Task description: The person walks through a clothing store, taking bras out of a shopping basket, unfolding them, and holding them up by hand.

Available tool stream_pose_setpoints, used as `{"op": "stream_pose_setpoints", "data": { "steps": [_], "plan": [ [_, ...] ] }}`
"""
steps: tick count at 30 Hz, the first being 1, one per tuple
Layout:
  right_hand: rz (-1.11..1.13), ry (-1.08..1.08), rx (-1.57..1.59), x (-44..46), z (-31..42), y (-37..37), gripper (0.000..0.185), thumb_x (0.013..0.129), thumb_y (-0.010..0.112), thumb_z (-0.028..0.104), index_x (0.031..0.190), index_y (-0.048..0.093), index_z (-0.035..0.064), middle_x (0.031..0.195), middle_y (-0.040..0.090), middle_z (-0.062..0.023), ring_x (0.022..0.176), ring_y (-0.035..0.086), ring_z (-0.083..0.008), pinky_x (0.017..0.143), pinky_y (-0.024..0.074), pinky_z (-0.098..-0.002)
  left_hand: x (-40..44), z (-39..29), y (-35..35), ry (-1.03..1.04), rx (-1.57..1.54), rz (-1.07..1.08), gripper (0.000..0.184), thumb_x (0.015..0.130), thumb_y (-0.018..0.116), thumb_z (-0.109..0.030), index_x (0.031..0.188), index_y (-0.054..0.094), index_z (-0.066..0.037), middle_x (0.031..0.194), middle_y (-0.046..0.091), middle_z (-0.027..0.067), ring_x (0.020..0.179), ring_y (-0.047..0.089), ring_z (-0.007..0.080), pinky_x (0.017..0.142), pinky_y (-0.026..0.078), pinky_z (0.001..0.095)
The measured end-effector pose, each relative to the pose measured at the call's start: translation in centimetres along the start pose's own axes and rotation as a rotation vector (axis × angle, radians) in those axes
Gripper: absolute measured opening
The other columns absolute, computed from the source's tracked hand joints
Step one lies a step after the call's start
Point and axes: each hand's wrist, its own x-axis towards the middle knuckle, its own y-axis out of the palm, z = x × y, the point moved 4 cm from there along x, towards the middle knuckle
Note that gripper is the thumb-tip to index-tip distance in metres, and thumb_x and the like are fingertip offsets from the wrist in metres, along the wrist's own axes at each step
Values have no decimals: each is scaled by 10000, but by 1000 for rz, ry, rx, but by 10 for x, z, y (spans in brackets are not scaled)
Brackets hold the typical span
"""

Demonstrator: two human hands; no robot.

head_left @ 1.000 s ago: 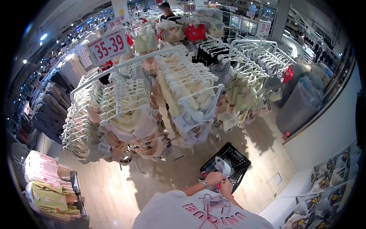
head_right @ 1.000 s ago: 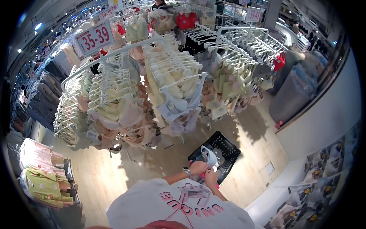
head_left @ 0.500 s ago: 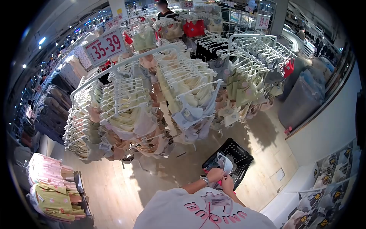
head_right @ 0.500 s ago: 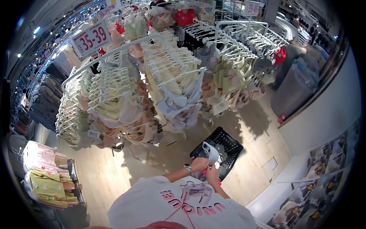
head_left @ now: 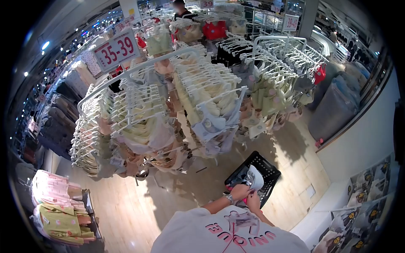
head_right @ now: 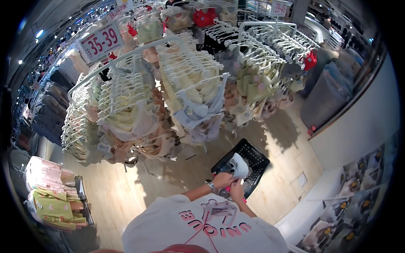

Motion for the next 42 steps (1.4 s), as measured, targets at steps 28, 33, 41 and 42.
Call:
{"op": "stream_pose_setpoints", "data": {
  "steps": [28,33,41,42],
  "plan": [
    [359,-84,1448,13,51,-91,554,889,503,390,1295,399,29,1255,500,-90,1116,514,-223,926,446,-365,-9,-107,-134,-281,-1714,-9,512,929,472,-367,1286,371,-16,1223,507,91,1099,515,178,932,429,341],
    [516,-81,1430,14,87,-58,504,907,464,365,1287,404,39,1229,513,-108,1105,520,-236,936,438,-375,-36,-79,-146,-265,-1581,-101,520,922,487,-388,1268,406,-8,1126,543,59,1030,521,123,876,434,276],
    [427,-166,1495,35,131,-74,309,890,501,250,1106,543,33,1042,591,-73,959,574,-181,817,463,-328,-83,-49,-174,-134,-1351,-455,434,937,487,-310,1209,463,27,1131,556,60,1011,528,123,893,424,287],
    [356,-146,1521,38,133,-78,277,889,511,238,1081,549,42,991,597,-60,922,579,-172,800,465,-326,-93,-46,-177,-128,-1304,-502,427,936,490,-307,1199,475,29,1124,560,58,1010,524,120,895,419,283]
  ]
}}
